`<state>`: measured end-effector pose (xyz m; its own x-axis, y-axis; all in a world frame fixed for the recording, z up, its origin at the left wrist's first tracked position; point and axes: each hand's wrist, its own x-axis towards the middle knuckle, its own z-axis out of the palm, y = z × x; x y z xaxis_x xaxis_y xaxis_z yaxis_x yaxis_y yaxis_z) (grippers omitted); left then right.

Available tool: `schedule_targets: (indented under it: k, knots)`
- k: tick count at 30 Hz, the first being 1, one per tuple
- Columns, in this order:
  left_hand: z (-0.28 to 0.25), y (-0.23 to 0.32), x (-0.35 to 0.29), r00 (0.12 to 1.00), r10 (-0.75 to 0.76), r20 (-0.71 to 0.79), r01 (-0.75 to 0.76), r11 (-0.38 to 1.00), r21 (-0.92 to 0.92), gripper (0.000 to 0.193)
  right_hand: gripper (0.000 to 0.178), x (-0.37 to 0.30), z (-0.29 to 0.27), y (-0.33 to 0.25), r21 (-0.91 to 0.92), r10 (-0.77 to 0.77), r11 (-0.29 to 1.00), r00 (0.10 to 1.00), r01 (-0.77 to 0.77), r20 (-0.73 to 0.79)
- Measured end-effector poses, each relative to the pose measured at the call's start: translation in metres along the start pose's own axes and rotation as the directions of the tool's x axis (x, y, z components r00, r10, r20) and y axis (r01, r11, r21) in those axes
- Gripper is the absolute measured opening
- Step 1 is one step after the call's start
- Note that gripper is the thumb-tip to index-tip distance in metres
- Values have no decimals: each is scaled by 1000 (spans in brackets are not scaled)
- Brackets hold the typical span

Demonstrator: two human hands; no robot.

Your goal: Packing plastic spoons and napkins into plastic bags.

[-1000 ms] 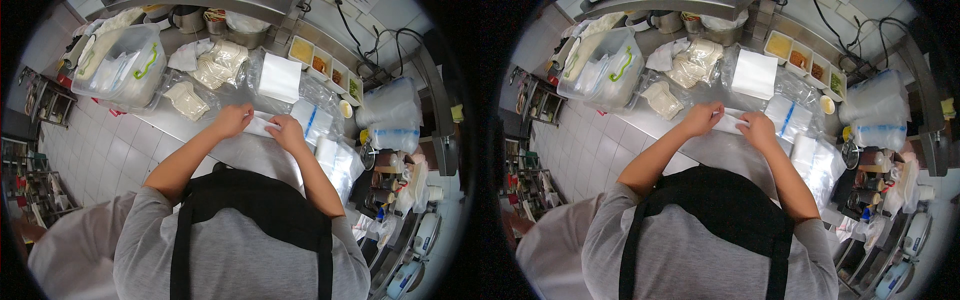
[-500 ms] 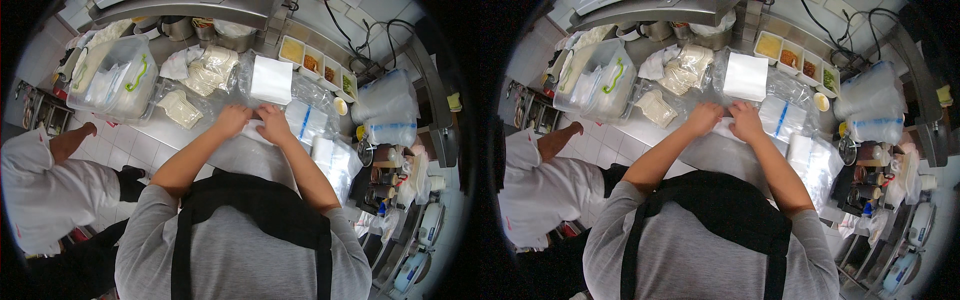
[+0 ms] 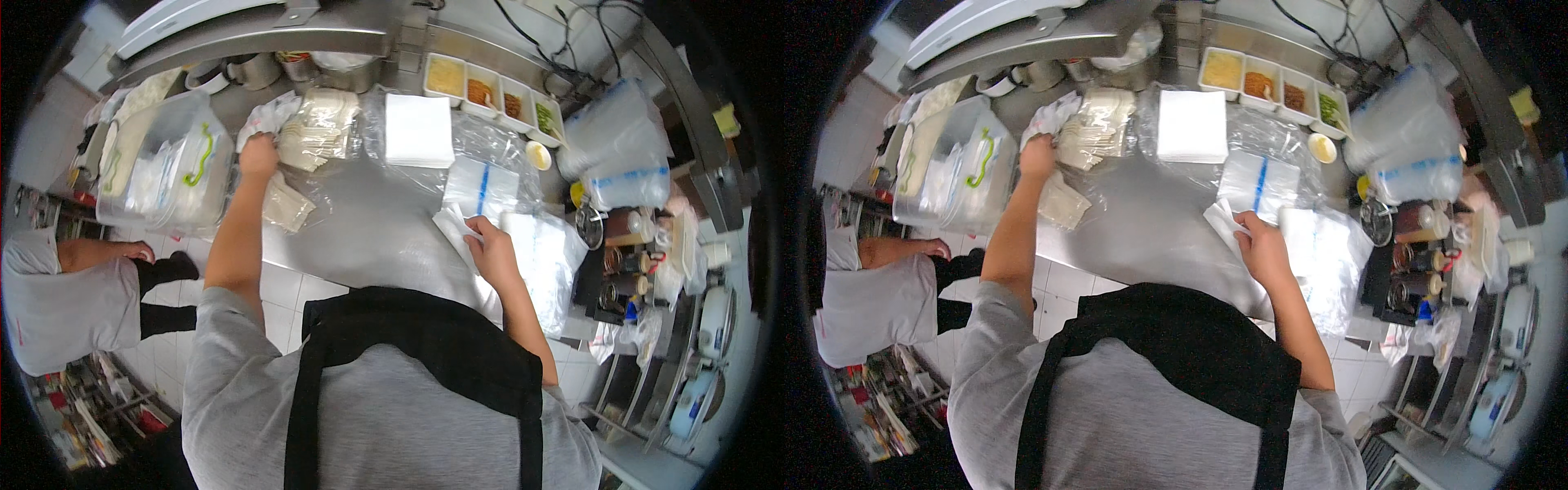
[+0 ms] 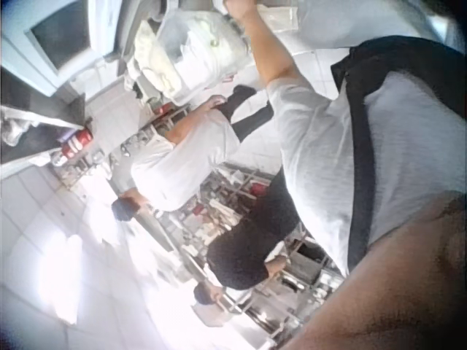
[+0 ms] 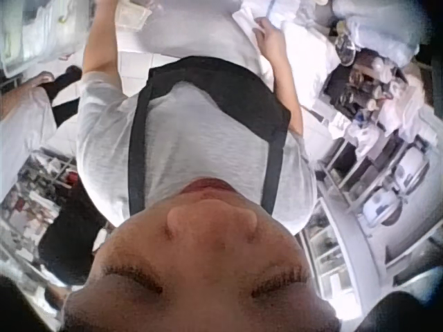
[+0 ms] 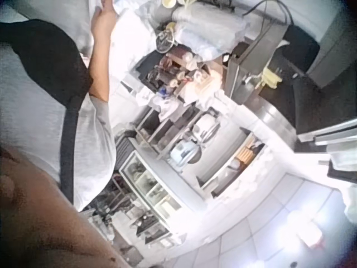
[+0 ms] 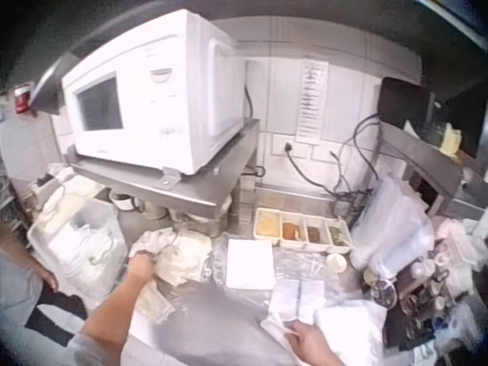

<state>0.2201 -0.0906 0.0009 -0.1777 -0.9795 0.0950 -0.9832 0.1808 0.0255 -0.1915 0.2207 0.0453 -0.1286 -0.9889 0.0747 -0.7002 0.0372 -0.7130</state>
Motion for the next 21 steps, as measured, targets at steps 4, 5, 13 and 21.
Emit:
schedule_targets:
  k: [4,5,13,21]
  knots:
    - [-67,61,-13,992,21,-126,-12,997,72,44,22,-28,-19,13,6,94,996,988,-94,-120]
    - [-83,85,-19,991,-95,-94,97,995,21,52,22,-33,-23,17,6,101,995,987,-101,-129]
    - [9,334,-96,619,729,-290,-785,588,-196,47,20,-66,-48,23,8,220,975,951,-223,-217]
    - [35,380,-92,555,710,-434,-823,545,-161,18,19,-99,-60,41,-2,262,961,920,-275,-292]
